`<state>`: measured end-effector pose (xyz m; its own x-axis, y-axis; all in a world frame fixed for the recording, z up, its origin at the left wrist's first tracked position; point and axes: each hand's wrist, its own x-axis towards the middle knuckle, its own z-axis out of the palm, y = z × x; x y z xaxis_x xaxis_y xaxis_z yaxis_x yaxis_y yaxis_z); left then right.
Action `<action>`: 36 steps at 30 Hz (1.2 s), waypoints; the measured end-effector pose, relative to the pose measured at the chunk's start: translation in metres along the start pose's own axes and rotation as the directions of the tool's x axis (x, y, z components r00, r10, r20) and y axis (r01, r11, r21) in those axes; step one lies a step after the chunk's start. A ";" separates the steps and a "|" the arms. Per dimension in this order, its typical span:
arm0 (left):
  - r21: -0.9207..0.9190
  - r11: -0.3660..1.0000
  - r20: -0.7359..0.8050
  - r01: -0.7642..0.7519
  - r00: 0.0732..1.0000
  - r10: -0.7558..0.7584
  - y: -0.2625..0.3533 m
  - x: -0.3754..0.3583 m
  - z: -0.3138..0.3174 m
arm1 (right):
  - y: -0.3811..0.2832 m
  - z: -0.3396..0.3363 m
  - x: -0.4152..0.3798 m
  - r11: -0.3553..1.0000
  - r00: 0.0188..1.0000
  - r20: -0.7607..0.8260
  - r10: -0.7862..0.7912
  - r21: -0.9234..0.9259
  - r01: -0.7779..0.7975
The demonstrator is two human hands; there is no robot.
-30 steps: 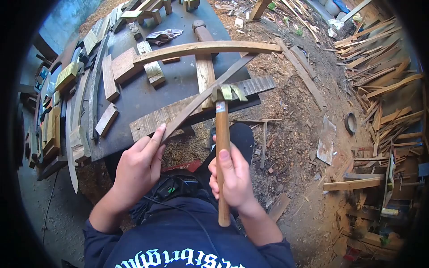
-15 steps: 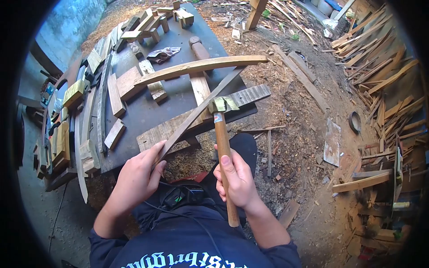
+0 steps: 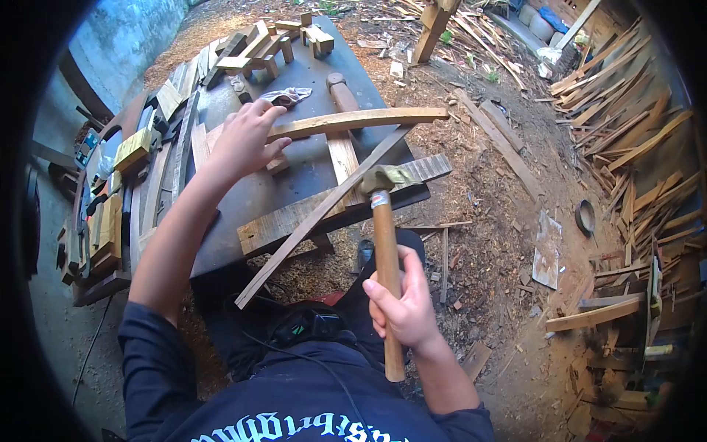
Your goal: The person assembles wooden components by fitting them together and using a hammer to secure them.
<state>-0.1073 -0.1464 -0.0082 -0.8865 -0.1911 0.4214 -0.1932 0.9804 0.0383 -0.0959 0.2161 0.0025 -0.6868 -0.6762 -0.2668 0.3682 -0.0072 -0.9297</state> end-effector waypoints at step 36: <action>-0.358 0.925 0.419 0.128 0.907 0.037 -0.030 -0.017 -0.020 | -0.051 0.003 0.066 0.676 0.924 0.070 -0.377 -0.661 0.326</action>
<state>-0.0782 -0.1716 0.0019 -0.9876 -0.1567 0.0038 -0.1411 0.8994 0.4138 -0.1579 0.1693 0.0329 -0.7295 -0.6731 0.1218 -0.3893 0.2622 -0.8830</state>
